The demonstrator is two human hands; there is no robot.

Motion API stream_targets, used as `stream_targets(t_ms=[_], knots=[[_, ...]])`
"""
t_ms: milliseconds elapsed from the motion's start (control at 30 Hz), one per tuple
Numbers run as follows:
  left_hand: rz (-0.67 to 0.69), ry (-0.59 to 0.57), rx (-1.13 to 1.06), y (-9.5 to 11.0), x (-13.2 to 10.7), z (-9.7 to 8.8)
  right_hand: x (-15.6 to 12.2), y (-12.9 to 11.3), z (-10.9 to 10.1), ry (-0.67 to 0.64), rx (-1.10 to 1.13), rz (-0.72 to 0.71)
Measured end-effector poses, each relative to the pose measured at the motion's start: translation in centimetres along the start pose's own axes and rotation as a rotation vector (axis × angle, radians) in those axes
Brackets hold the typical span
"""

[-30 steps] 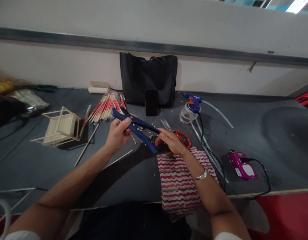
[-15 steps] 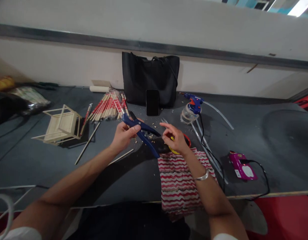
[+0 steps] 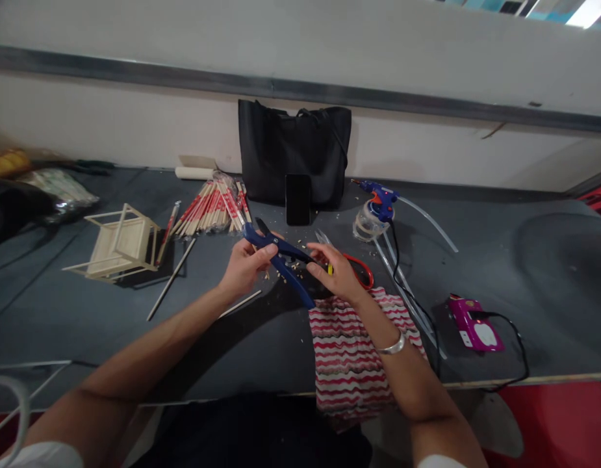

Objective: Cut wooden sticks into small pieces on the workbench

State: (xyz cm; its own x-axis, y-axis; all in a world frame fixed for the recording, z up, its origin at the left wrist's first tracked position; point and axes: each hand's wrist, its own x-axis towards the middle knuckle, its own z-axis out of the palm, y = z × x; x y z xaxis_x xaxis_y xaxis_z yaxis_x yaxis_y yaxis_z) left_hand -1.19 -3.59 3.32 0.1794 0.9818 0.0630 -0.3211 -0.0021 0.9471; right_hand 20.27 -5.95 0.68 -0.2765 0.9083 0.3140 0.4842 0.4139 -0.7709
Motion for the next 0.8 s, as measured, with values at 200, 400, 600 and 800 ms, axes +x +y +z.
stream_targets(t_ms=[200, 400, 600, 800], knots=[[0.083, -0.052, 0.099, -0.8, -0.7, 0.3, -1.1, -1.3, 1.6, -0.061, -0.105, -0.067], [0.105, -0.195, 0.146, -1.3, -1.6, 0.8, -1.8, -1.7, 3.0, 0.039, -0.283, -0.114], [0.127, -0.236, 0.103, -1.0, -0.8, 0.2, -1.4, -0.3, 2.2, 0.215, -0.274, -0.191], [0.001, -0.103, 0.147, -0.9, 0.0, 0.0, -1.1, 0.3, 1.4, 0.217, -0.358, -0.187]])
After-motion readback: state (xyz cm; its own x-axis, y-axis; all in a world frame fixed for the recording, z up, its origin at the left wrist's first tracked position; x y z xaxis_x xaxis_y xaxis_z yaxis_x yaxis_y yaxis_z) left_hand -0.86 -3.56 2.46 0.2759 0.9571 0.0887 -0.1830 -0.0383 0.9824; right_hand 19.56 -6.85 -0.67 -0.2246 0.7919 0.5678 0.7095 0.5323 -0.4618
